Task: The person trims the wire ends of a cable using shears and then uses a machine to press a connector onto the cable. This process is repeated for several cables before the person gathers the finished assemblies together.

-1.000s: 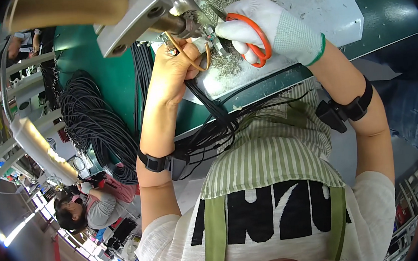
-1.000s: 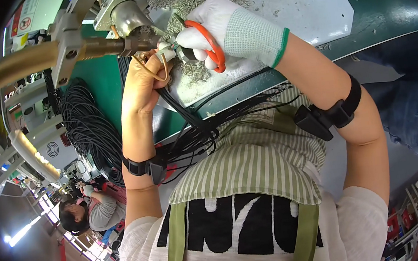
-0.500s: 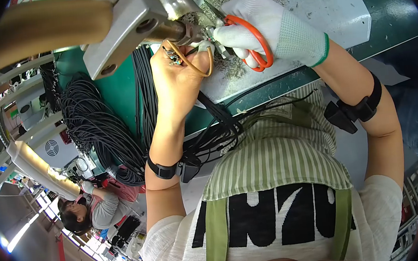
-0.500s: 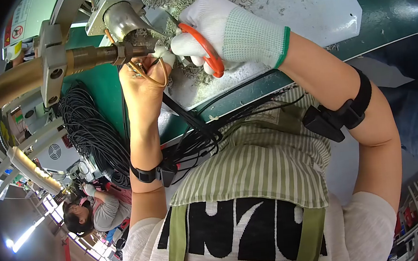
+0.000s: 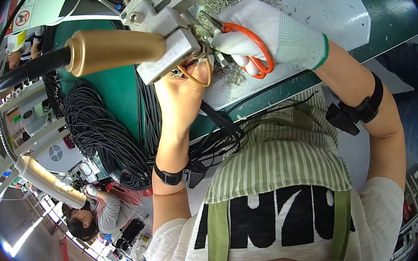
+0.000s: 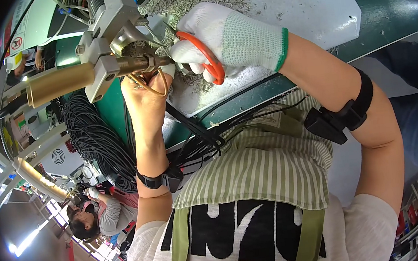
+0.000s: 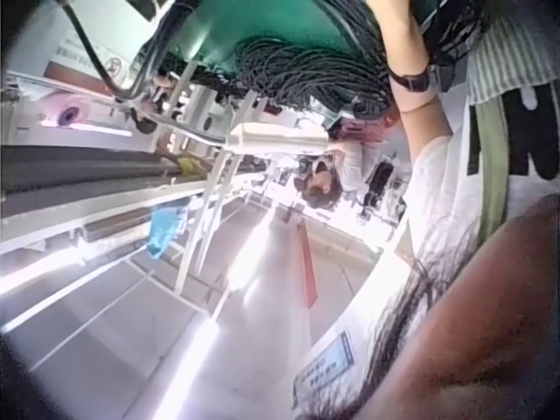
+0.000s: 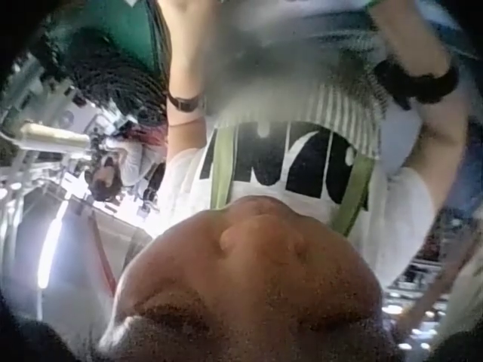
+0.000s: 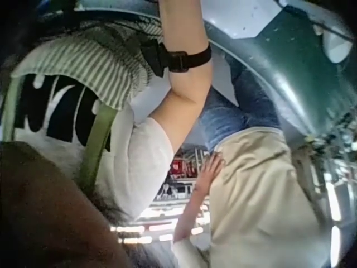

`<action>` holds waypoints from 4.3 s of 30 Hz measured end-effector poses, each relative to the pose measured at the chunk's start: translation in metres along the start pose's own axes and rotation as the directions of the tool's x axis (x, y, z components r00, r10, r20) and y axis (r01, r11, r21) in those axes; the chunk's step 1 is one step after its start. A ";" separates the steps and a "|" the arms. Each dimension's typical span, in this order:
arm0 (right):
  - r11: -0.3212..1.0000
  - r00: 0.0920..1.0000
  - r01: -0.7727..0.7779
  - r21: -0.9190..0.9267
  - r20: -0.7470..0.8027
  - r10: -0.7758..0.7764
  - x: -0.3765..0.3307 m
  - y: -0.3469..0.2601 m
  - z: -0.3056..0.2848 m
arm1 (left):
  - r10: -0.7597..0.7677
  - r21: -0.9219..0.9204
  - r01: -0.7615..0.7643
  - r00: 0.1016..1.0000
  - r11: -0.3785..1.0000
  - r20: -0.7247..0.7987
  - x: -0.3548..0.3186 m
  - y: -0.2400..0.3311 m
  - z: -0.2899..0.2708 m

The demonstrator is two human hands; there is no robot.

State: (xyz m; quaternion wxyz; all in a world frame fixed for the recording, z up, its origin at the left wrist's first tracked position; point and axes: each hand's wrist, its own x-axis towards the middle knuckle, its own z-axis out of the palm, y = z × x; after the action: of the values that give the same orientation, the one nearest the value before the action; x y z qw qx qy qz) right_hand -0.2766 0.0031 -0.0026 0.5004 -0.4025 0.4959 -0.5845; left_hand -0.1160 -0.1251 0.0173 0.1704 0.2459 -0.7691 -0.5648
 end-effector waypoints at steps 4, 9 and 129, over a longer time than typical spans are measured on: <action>0.920 0.963 0.267 -0.286 0.106 -0.247 0.002 0.012 -0.002 | -0.029 -0.003 0.030 0.999 1.000 0.024 -0.002 0.001 -0.001; 0.979 0.992 0.120 -0.162 0.058 -0.112 0.002 0.005 -0.001 | -0.024 0.061 0.021 0.998 0.998 0.055 0.001 0.003 -0.004; 0.986 0.949 -0.168 -0.020 -0.275 0.156 -0.016 -0.019 0.000 | -0.338 -0.430 0.461 0.880 0.777 0.332 0.028 -0.003 -0.008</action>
State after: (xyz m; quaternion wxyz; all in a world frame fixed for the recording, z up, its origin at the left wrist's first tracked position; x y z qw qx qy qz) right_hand -0.2768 0.0188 0.0164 0.4651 -0.2869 0.6038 -0.5804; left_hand -0.1347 -0.1481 0.0164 0.0103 0.2833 -0.5417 -0.7913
